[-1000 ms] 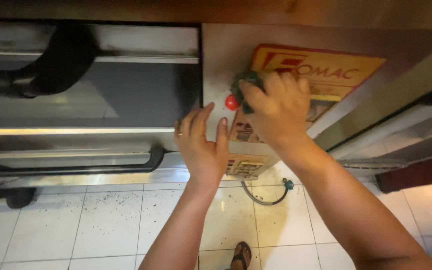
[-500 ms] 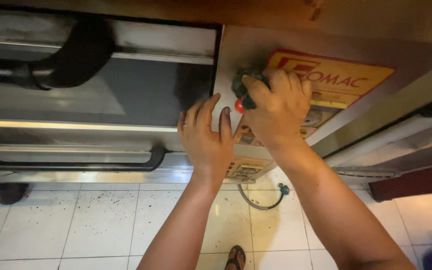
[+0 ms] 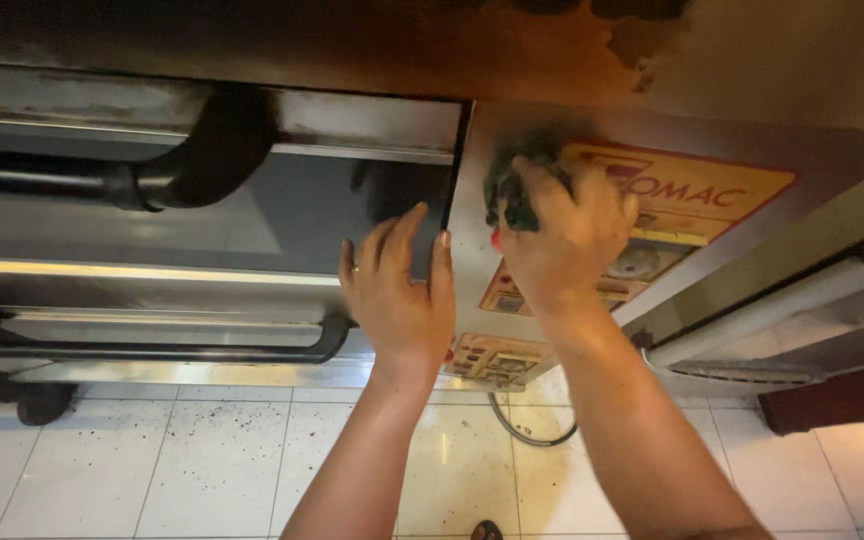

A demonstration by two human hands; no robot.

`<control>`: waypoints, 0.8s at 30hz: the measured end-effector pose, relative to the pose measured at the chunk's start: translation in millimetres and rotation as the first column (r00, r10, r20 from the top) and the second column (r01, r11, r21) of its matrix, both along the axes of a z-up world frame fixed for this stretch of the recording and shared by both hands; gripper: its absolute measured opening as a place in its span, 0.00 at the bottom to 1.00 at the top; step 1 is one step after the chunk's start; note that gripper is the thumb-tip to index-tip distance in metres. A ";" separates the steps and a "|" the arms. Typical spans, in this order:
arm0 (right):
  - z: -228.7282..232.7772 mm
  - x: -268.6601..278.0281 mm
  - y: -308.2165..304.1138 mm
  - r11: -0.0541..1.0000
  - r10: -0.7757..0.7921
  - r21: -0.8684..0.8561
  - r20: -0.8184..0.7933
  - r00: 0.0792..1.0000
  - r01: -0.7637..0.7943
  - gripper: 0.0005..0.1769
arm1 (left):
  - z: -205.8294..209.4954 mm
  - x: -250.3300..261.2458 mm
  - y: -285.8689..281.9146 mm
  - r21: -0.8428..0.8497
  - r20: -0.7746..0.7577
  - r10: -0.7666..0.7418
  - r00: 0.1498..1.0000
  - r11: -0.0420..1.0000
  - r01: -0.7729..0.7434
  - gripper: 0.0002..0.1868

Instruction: The person wipes the exterior control panel and door of a commercial oven using a dark cloth. They scrub the stainless steel surfaces and the control panel area, then briefly wipe the tiled floor beneath the appliance.

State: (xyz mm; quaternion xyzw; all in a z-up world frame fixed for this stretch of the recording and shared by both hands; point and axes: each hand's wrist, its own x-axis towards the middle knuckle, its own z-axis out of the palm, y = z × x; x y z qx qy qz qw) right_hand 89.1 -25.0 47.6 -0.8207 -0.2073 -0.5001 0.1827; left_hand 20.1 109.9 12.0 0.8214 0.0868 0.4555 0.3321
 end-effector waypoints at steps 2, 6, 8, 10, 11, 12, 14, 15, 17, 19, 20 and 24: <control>2.8 6.4 14.2 0.987 -0.010 0.159 0.039 0.999 0.004 0.20 | -1.2 -2.6 2.0 0.014 -0.010 0.007 1.000 1.000 -0.006 0.16; 12.7 18.9 56.3 0.980 -0.083 0.189 0.093 0.992 0.064 0.20 | -4.6 1.5 3.1 0.050 0.007 0.018 1.000 0.999 -0.018 0.17; 14.7 16.3 55.4 0.992 -0.053 0.117 0.072 0.996 0.045 0.19 | -3.9 3.9 3.8 0.039 0.027 0.004 1.000 0.999 -0.005 0.16; 14.7 16.2 37.3 0.998 -0.029 0.063 0.068 0.997 0.025 0.19 | 0.3 4.5 -2.1 0.026 0.048 -0.021 0.999 0.999 0.019 0.16; 12.4 14.3 20.2 0.999 -0.011 0.053 0.067 0.998 0.008 0.20 | 2.5 0.7 -2.9 0.027 0.052 -0.030 0.998 0.999 0.028 0.17; 9.7 14.3 0.8 0.999 0.006 0.044 0.067 0.998 -0.009 0.20 | 4.8 -3.1 -3.5 0.029 0.056 -0.039 0.998 0.999 0.037 0.17; 11.2 19.5 -53.7 0.956 -0.040 0.294 0.070 0.997 0.017 0.15 | 7.7 -7.1 -5.2 0.056 0.051 -0.045 0.998 0.998 0.042 0.17; 12.9 20.5 -76.9 0.912 -0.054 0.410 0.066 0.996 0.023 0.12 | 8.0 -10.4 -6.5 0.066 0.044 -0.042 0.998 0.997 0.039 0.18; 10.7 23.0 -88.7 0.842 -0.090 0.537 0.059 0.994 0.045 0.11 | 9.3 -16.2 -6.6 0.061 0.036 -0.060 0.998 0.996 0.057 0.18; 12.0 25.0 -77.7 0.841 -0.129 0.536 0.067 0.989 0.073 0.12 | 10.3 -17.6 -11.5 0.049 0.034 -0.084 0.996 0.995 0.083 0.18; 13.9 24.3 -68.7 0.852 -0.146 0.516 0.081 0.986 0.083 0.12 | 10.0 -17.1 -18.4 0.037 0.036 -0.101 0.994 0.994 0.099 0.18; 19.0 13.4 -33.4 0.979 -0.146 0.161 0.120 0.982 0.126 0.21 | 10.7 -15.1 -48.2 0.020 0.005 -0.149 0.989 0.989 0.149 0.18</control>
